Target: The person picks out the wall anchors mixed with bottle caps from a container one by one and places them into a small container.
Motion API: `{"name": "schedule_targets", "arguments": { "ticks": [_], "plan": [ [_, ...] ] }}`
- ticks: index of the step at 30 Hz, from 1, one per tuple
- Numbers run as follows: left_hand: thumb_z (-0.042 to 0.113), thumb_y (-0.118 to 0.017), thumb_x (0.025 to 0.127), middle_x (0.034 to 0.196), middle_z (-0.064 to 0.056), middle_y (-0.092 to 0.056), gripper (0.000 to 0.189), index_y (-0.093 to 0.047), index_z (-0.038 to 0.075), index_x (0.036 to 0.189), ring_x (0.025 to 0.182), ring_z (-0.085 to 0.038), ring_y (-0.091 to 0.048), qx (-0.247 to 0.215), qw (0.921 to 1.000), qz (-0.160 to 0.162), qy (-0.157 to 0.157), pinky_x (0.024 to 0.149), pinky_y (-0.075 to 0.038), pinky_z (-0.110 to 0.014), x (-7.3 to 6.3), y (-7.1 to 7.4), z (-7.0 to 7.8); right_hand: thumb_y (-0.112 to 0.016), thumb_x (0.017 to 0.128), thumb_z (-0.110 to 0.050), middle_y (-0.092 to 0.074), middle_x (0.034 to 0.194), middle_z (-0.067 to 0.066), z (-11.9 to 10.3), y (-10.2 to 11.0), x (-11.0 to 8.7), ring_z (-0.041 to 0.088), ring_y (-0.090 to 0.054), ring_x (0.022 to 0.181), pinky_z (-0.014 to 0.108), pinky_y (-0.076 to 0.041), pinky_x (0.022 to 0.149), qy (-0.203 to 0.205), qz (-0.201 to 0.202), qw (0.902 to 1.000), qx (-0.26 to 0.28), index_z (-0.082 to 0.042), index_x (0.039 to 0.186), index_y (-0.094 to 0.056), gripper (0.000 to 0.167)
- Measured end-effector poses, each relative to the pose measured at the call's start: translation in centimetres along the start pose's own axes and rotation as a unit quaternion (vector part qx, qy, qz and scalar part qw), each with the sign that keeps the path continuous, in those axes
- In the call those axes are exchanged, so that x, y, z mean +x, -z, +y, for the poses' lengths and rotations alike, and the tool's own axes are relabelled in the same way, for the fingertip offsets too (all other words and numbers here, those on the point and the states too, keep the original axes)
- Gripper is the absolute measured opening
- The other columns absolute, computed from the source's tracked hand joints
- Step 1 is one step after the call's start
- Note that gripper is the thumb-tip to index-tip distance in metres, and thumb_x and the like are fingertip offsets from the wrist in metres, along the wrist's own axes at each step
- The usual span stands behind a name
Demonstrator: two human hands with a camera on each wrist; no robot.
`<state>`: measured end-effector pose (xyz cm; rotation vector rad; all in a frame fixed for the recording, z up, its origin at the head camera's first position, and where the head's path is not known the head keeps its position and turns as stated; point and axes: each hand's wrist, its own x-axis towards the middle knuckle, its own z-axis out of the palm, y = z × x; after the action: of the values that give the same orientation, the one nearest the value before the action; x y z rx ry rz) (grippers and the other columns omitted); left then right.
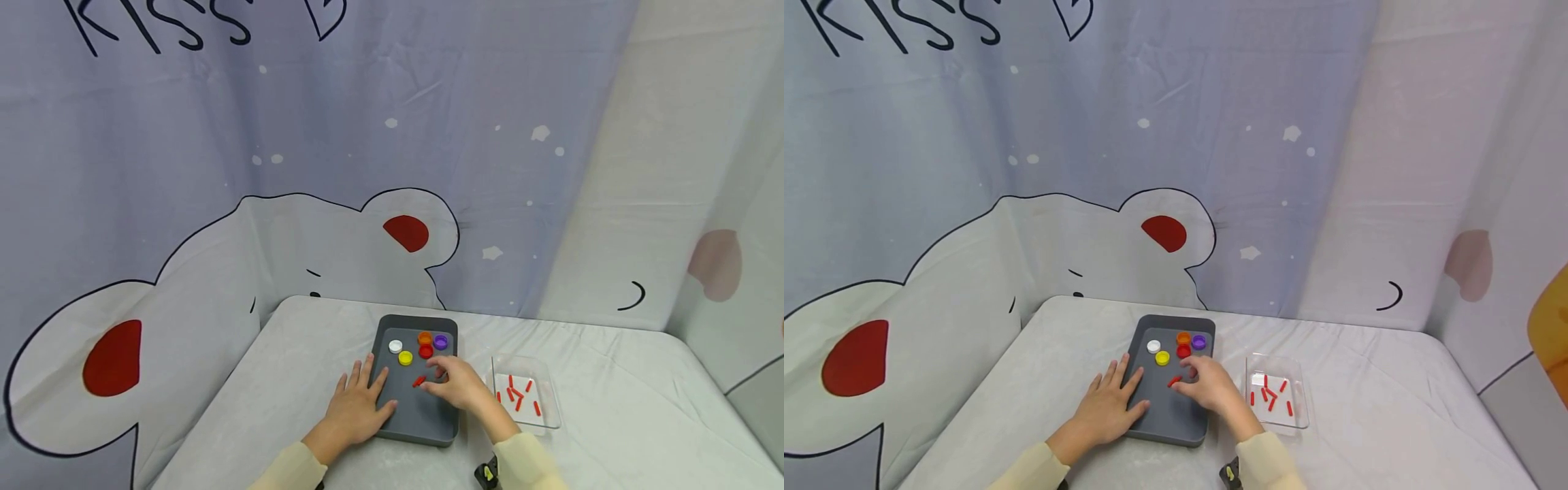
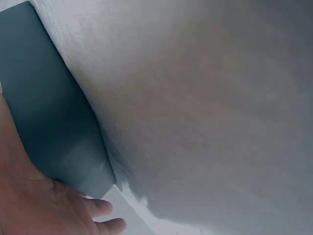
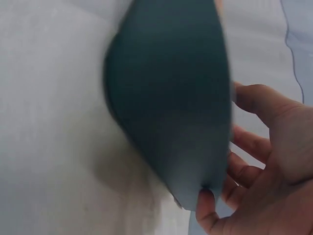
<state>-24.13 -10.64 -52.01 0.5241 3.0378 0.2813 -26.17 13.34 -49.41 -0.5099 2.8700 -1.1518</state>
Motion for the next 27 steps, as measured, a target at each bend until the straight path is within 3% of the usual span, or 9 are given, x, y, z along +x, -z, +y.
{"name": "schedule_targets", "arguments": {
  "ticks": [14,21,27],
  "plan": [
    [0.059,-0.045,0.101,0.169,-0.016,-0.015,0.071,-0.040,0.017,0.157,0.153,-0.043,-0.017,0.000,1.0000,0.001,-0.005,0.117,-0.021,-0.065,0.2,-0.1,-0.3,-0.087,0.076,-0.038,-0.061,0.094,0.001,-0.1,-1.9,1.2,0.024,-0.055,0.095,0.045,-0.044,0.080,-0.055,0.027,0.9901,-0.126,-0.010,0.101,-0.077,0.039],
    [0.059,-0.044,0.101,0.168,-0.016,-0.015,0.070,-0.040,0.016,0.157,0.153,-0.044,-0.017,0.000,1.0000,0.001,-0.006,0.116,-0.022,-0.065,0.1,-0.2,-0.3,-0.088,0.074,-0.043,-0.062,0.092,0.003,-0.1,-3.0,1.4,0.025,-0.053,0.092,0.043,-0.042,0.074,-0.067,0.044,0.9800,-0.182,-0.011,0.094,-0.078,0.039],
    [0.059,-0.045,0.101,0.168,-0.016,-0.016,0.070,-0.041,0.016,0.156,0.153,-0.043,-0.018,-0.003,1.0000,0.000,-0.005,0.116,-0.022,-0.065,-0.1,0.0,-0.1,-0.088,0.074,-0.044,-0.057,0.085,0.001,-0.2,-3.4,1.4,0.022,-0.048,0.086,0.039,-0.038,0.071,-0.079,0.048,0.9773,-0.191,-0.012,0.091,-0.076,0.038]
  ]
}}
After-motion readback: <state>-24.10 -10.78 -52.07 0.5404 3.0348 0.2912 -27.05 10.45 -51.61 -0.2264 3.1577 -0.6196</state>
